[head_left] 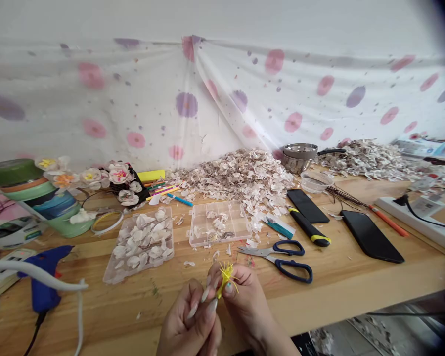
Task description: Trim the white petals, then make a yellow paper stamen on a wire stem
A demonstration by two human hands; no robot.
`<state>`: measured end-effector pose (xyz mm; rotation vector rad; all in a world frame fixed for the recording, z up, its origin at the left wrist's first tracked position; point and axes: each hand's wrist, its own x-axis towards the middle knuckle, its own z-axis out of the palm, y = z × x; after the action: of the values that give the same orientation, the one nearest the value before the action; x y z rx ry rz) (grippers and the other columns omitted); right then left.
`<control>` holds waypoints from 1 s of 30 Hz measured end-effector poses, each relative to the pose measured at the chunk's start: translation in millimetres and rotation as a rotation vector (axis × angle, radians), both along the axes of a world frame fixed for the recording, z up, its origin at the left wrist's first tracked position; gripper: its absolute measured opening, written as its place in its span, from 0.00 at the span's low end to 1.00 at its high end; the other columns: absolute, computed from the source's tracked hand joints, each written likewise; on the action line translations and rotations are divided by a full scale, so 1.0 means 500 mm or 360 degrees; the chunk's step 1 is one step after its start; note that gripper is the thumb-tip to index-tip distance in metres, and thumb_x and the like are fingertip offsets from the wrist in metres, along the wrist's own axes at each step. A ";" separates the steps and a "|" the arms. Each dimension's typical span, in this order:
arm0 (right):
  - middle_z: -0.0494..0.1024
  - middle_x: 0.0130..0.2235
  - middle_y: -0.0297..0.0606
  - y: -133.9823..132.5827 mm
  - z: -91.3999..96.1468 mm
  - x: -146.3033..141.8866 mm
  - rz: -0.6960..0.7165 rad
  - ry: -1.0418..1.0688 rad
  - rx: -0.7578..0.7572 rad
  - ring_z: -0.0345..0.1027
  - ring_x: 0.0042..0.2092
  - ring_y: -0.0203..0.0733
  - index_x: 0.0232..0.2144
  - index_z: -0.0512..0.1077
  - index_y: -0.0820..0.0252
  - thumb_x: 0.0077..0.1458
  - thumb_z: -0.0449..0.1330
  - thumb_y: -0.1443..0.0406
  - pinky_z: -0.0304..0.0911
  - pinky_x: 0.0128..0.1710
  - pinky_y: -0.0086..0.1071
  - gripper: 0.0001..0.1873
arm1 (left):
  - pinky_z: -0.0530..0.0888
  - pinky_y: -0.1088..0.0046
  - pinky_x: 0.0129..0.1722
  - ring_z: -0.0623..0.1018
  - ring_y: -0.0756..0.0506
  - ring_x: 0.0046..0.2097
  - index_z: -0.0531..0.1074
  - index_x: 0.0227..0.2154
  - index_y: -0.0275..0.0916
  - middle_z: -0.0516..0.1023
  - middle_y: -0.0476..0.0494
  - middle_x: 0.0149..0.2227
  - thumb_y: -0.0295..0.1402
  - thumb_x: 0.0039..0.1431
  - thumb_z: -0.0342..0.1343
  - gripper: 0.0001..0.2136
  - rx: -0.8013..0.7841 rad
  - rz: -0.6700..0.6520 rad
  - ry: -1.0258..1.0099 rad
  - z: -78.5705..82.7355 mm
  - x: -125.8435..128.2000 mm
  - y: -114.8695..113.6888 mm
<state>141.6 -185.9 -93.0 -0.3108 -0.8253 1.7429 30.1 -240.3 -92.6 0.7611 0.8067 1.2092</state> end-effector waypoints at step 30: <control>0.78 0.51 0.37 -0.002 0.003 0.002 -0.0114 -0.0080 -0.0053 0.66 0.53 0.46 0.29 0.83 0.49 0.44 0.73 0.54 0.57 0.53 0.37 0.10 | 0.57 0.87 0.10 0.53 0.60 0.09 0.66 0.58 0.47 0.71 0.57 0.16 0.38 0.63 0.58 0.21 0.0017 -0.0262 -0.0373 -0.010 0.000 0.017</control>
<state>142.6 -186.8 -91.6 -0.4033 -0.8123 1.6889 30.2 -231.8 -97.5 0.6662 0.5350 1.1306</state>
